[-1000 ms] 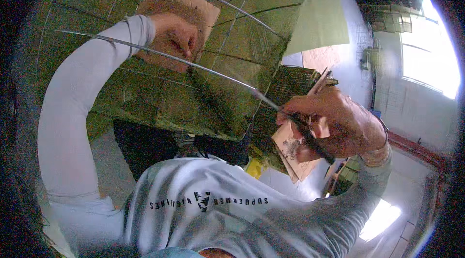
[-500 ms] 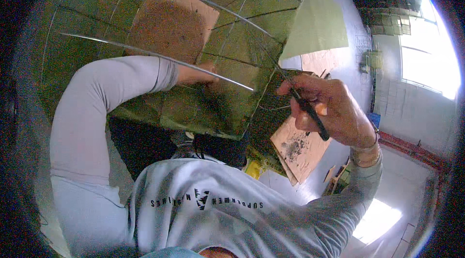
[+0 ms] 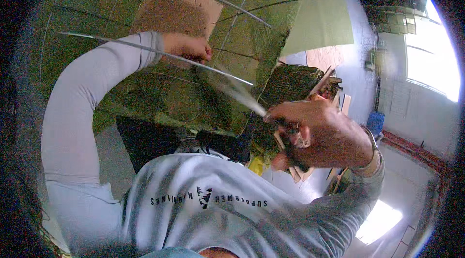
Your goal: Assemble and secure fabric or mesh over a large wire frame structure using glue and hand adjustments.
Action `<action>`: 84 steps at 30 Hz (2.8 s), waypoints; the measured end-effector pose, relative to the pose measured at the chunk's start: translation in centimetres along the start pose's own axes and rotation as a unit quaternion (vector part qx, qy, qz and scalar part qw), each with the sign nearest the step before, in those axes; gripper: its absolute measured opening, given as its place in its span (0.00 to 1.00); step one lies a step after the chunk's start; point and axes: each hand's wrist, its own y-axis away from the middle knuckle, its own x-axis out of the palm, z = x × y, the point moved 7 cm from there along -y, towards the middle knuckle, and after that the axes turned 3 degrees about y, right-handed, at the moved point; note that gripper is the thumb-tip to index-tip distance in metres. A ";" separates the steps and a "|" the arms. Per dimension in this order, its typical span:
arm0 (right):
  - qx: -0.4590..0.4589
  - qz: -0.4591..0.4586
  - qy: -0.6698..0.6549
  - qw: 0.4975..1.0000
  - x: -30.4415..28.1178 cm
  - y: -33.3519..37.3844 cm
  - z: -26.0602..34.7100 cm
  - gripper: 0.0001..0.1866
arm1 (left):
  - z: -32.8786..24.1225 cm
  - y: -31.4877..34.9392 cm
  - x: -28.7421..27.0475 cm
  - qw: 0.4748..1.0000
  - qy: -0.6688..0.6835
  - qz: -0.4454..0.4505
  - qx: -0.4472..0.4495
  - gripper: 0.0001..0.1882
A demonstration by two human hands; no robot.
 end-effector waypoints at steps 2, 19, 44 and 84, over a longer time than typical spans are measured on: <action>0.006 0.047 0.029 0.998 0.8 -2.0 3.0 0.28 | 0.3 0.2 -0.6 1.000 -0.009 0.011 -0.020 0.09; 0.124 0.327 0.469 0.811 13.3 -16.1 -2.5 0.12 | -3.5 -1.0 -1.6 0.966 0.212 0.013 0.150 0.11; 0.120 0.221 0.395 0.884 17.3 -19.8 -11.0 0.21 | -4.9 0.6 -1.4 0.993 0.036 -0.078 0.076 0.10; 0.138 -0.018 0.267 0.954 8.2 -6.6 5.3 0.14 | -5.8 4.6 -2.7 0.940 -0.306 -0.133 0.074 0.14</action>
